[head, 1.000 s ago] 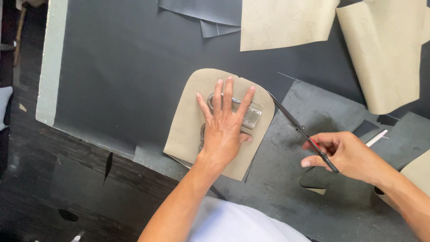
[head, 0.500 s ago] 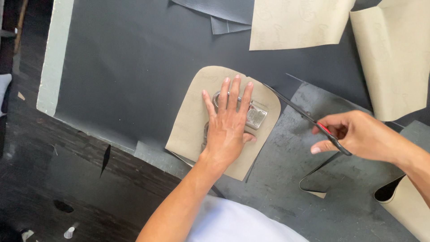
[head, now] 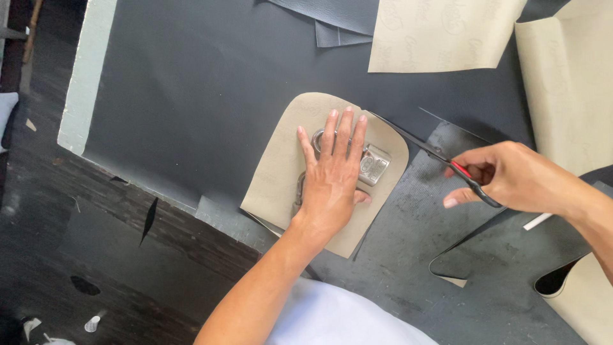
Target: The person uses shears to cut a dark sheet of material on a workbench, using a newspaper and padlocks as temporary weights. They then place a beige template on the sheet, trace its outline with a white marker, and cut the material to match the template shape.
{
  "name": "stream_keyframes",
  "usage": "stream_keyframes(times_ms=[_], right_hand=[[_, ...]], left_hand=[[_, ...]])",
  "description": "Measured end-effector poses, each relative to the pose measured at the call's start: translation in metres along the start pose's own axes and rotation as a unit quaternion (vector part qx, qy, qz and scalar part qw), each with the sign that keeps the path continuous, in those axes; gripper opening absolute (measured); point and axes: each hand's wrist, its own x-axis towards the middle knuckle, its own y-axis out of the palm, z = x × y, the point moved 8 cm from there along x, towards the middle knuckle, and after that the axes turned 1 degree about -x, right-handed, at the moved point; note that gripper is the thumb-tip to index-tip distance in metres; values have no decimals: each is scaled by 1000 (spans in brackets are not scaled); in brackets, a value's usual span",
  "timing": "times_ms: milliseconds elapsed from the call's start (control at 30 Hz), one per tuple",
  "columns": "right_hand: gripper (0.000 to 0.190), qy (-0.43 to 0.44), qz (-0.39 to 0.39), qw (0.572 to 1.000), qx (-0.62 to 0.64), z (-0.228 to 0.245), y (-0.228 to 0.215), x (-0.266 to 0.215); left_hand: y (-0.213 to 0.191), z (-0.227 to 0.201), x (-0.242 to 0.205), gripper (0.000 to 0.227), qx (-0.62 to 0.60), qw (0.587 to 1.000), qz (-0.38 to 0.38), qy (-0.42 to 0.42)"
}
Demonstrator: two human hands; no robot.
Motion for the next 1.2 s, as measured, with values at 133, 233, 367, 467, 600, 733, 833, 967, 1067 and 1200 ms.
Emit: stream_keyframes(times_ms=[133,233,367,467,600,733,833,967,1067,1200], right_hand=[[55,-29,1,999,16,9,-4,2],[55,-63,2,998,25,14,-4,1],[54,-18,3,1000,-7,6,-5,4],[52,-6,9,1000,-15,6,-6,6],[53,-52,20,998,30,11,-15,8],[54,-6,47,996,-75,4,-29,24],[58,-20,47,994,-93,7,-44,39],[60,-40,51,990,-129,13,-60,51],[57,-19,58,983,-172,11,-61,54],[56,-30,66,995,-71,16,-47,41]], left_hand=[[0,1,1,141,-2,1000,2,-2],[-1,1,0,140,-2,1000,-5,3],[1,2,0,140,-8,1000,-2,3],[1,3,0,139,-14,1000,-3,3],[1,1,0,140,-18,1000,-3,3],[0,3,0,139,-20,1000,-1,1],[1,2,0,138,-26,1000,-5,3],[2,4,0,140,-29,1000,2,-3],[2,5,-2,141,-32,999,-6,-3],[0,4,-1,142,-29,999,-13,3]])
